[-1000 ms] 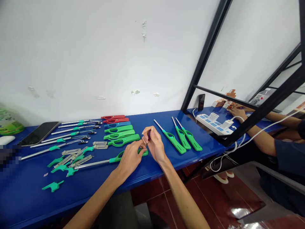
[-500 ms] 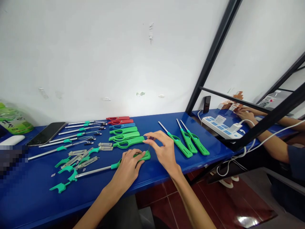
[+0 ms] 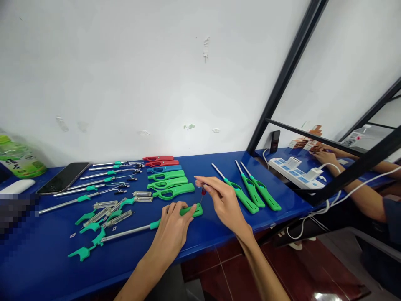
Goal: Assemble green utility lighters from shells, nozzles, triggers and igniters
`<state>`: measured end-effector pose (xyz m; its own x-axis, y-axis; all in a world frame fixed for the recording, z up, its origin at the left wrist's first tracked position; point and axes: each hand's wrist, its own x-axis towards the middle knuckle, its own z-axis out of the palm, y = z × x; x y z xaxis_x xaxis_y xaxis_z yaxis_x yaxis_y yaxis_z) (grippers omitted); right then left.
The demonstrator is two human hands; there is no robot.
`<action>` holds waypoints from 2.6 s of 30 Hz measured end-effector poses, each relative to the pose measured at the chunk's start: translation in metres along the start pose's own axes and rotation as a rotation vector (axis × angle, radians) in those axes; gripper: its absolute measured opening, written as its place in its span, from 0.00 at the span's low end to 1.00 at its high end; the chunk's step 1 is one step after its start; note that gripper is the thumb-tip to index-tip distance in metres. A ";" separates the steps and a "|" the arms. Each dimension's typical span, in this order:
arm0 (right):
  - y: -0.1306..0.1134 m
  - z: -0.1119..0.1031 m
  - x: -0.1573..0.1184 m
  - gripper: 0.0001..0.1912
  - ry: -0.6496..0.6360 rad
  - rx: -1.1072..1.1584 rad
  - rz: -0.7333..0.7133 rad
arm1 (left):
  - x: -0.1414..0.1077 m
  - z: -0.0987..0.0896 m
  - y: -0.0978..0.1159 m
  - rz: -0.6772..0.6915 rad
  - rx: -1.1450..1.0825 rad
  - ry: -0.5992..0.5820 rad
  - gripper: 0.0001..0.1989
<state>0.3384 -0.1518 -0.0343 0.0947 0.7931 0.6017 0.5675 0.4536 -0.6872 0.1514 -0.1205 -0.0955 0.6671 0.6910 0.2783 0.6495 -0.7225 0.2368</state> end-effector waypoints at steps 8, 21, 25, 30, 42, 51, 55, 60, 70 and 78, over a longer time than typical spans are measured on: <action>0.001 -0.002 -0.002 0.16 0.032 -0.050 0.006 | 0.000 0.000 -0.001 0.009 -0.051 0.007 0.23; 0.004 0.001 -0.003 0.15 0.044 -0.010 0.016 | -0.002 -0.005 -0.002 -0.011 -0.112 0.072 0.11; 0.006 0.000 -0.001 0.14 0.101 -0.064 0.006 | -0.005 -0.009 -0.001 -0.031 -0.096 0.064 0.14; 0.004 0.004 -0.004 0.17 0.059 0.001 -0.042 | -0.011 -0.009 -0.004 -0.046 -0.064 0.034 0.22; 0.002 0.002 -0.004 0.12 0.050 -0.025 -0.007 | -0.014 -0.002 -0.011 -0.005 0.006 0.003 0.28; -0.004 0.000 -0.006 0.18 0.012 -0.092 -0.040 | -0.014 0.001 -0.014 0.015 0.004 0.007 0.27; -0.002 0.006 -0.005 0.09 0.217 -0.153 -0.014 | -0.014 0.000 -0.013 0.012 0.002 0.015 0.27; -0.009 0.000 -0.004 0.16 0.041 -0.121 -0.028 | -0.015 -0.001 -0.012 0.009 0.005 0.024 0.26; -0.005 0.005 -0.005 0.12 0.137 -0.086 0.051 | -0.015 -0.002 -0.012 0.011 0.017 0.012 0.27; -0.004 0.012 -0.006 0.06 0.242 -0.072 0.059 | -0.015 -0.002 -0.012 -0.001 0.014 0.001 0.27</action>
<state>0.3260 -0.1536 -0.0406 0.3173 0.6930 0.6473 0.6112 0.3725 -0.6983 0.1331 -0.1219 -0.1006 0.6662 0.6916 0.2791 0.6550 -0.7216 0.2242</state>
